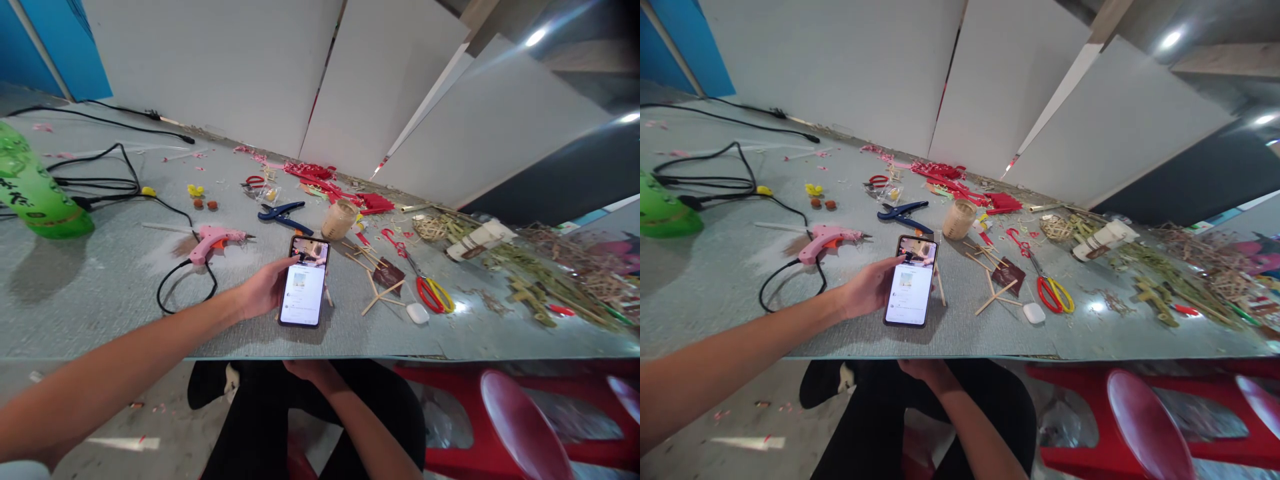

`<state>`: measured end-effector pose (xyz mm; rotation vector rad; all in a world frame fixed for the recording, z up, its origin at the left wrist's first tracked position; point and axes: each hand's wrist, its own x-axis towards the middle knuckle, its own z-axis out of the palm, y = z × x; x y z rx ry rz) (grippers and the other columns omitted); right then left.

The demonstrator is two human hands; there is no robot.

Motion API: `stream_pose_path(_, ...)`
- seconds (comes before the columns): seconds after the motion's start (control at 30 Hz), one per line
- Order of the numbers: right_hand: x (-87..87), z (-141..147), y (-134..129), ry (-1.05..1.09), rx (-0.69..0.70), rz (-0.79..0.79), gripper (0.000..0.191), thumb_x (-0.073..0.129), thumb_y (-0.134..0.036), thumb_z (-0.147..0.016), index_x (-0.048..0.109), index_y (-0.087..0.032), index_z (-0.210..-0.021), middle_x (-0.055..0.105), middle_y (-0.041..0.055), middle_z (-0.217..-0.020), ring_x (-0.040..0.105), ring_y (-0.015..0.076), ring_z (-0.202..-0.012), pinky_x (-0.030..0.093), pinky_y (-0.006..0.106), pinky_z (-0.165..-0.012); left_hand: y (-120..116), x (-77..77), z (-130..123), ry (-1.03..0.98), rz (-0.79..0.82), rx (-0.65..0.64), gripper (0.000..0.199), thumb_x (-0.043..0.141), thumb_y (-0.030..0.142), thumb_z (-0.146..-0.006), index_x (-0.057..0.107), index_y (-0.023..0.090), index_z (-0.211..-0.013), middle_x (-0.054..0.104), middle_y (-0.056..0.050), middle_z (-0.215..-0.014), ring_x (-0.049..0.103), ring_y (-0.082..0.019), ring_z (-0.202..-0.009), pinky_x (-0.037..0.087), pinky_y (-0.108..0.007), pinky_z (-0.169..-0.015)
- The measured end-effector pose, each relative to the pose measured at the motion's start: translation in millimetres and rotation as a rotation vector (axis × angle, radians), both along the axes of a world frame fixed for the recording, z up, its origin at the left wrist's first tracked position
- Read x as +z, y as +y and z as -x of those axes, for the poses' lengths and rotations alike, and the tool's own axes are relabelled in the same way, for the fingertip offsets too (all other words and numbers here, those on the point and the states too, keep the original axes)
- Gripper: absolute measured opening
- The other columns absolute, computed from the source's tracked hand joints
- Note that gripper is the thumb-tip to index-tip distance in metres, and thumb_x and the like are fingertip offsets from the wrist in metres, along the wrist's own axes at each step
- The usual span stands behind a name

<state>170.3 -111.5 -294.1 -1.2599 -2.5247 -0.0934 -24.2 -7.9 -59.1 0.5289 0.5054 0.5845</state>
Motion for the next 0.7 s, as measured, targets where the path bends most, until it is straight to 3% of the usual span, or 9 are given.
stream_pose_path(0.3,10.6,-0.2,-5.2,0.007,-0.021,0.024,0.044,0.057,-0.03,-0.097,0.065,-0.018,-0.138,0.064,0.013,-0.144,0.049,0.031,-0.146,0.029,0.047,-0.129,-0.5,0.4,2.2,0.005,-0.023,-0.014,0.051,0.06,0.043,-0.093,0.067,0.009,-0.131,0.068,-0.019,-0.138,0.066,-0.032,-0.125,0.051,-0.04,-0.105)
stream_pose_path(0.4,11.2,0.3,-5.4,0.007,-0.037,0.069,0.047,0.059,-0.029,-0.096,0.063,-0.019,-0.142,0.062,0.0129,-0.147,0.046,0.0316,-0.149,0.029,0.049,-0.129,-0.1,-3.5,3.0,0.0,-0.052,-0.022,0.053,0.064,0.025,-0.08,0.065,0.008,-0.13,0.071,-0.019,-0.131,0.066,-0.034,-0.125,0.051,-0.042,-0.105)
stream_pose_path(0.53,8.8,0.1,-3.9,0.0,-0.03,0.086,0.049,0.056,-0.031,-0.098,0.061,-0.018,-0.144,0.061,0.0129,-0.149,0.046,0.031,-0.149,0.031,0.049,-0.129,-0.9,-5.9,2.5,-0.016,-0.117,-0.014,0.073,0.06,0.003,-0.059,0.062,0.011,-0.132,0.075,-0.016,-0.125,0.069,-0.034,-0.121,0.051,-0.046,-0.105)
stream_pose_path(0.7,6.1,-0.9,-3.5,0.009,-0.039,0.131,0.044,0.053,-0.032,-0.098,0.065,-0.018,-0.138,0.062,0.0126,-0.147,0.045,0.0328,-0.149,0.034,0.051,-0.127,-0.7,-4.1,1.3,-0.013,-0.082,-0.011,0.064,0.06,0.006,-0.068,0.063,0.009,-0.132,0.074,-0.018,-0.126,0.069,-0.033,-0.121,0.049,-0.046,-0.11)
